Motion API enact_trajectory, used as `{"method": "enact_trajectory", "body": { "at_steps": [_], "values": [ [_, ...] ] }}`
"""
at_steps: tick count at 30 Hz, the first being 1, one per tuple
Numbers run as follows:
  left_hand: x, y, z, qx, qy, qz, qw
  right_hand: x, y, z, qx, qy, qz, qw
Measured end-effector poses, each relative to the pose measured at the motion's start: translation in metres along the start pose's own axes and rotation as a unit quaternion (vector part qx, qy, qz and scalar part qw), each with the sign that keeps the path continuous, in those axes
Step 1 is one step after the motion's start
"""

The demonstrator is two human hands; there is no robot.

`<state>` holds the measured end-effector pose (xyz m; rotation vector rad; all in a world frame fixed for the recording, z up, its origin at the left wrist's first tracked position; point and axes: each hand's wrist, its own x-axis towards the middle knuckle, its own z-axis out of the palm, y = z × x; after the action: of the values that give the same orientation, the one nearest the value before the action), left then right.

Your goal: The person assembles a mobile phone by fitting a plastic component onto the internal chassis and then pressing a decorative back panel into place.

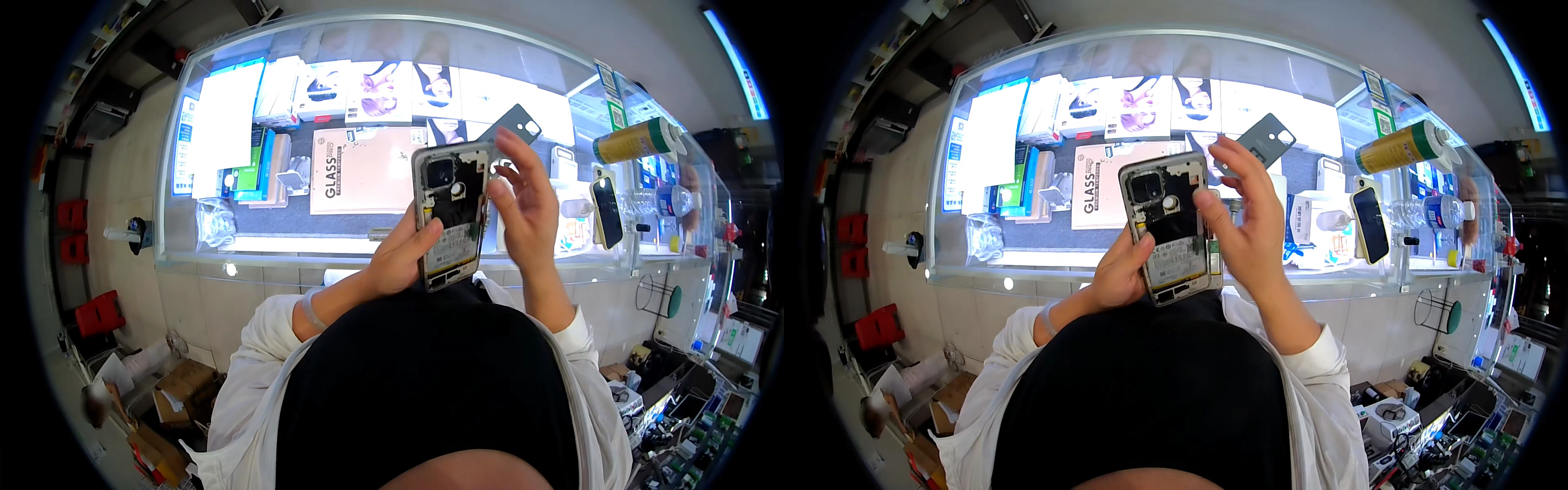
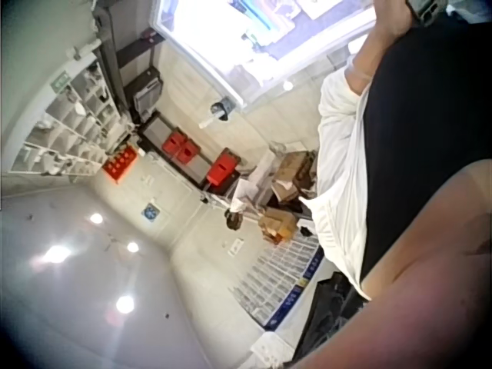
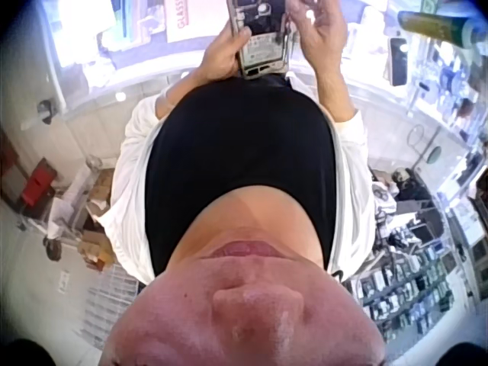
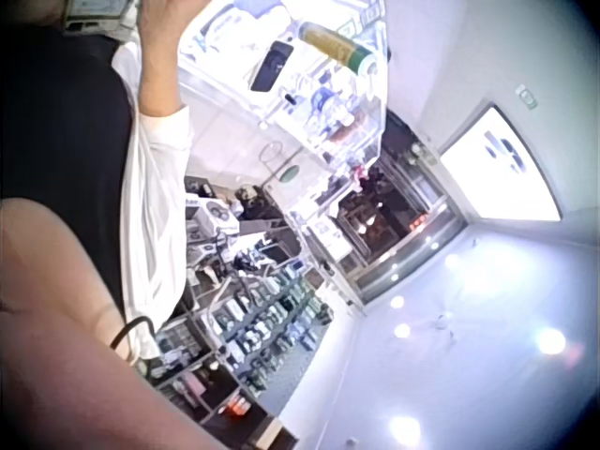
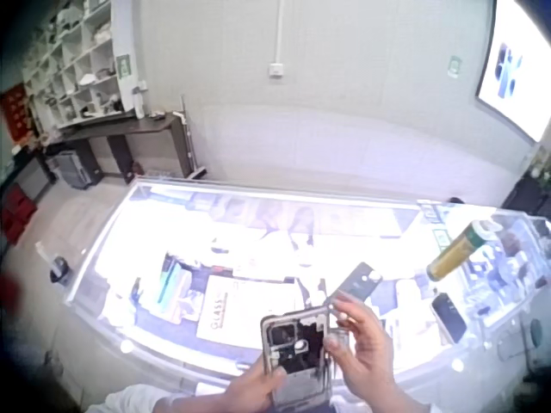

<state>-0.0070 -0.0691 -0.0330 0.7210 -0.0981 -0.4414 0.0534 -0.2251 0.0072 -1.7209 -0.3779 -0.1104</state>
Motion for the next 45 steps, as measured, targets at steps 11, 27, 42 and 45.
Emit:
{"method": "enact_trajectory", "body": {
  "at_steps": [11, 27, 42, 45],
  "values": [
    [-0.011, 0.008, 0.002, 0.114, -0.069, -0.057, 0.989, 0.005, -0.015, -0.009, 0.291, -0.012, 0.161, 0.943],
    [-0.007, 0.005, 0.007, 0.215, -0.117, -0.051, 0.968, 0.019, -0.054, -0.026, -0.094, -0.191, -0.026, 0.977],
    [-0.011, 0.006, 0.005, 0.203, -0.082, -0.111, 0.969, 0.030, -0.014, -0.016, 0.153, -0.236, 0.238, 0.930],
    [-0.010, 0.004, 0.004, 0.147, -0.060, -0.121, 0.980, 0.034, -0.009, -0.013, 0.181, -0.239, 0.251, 0.921]
  ]
}}
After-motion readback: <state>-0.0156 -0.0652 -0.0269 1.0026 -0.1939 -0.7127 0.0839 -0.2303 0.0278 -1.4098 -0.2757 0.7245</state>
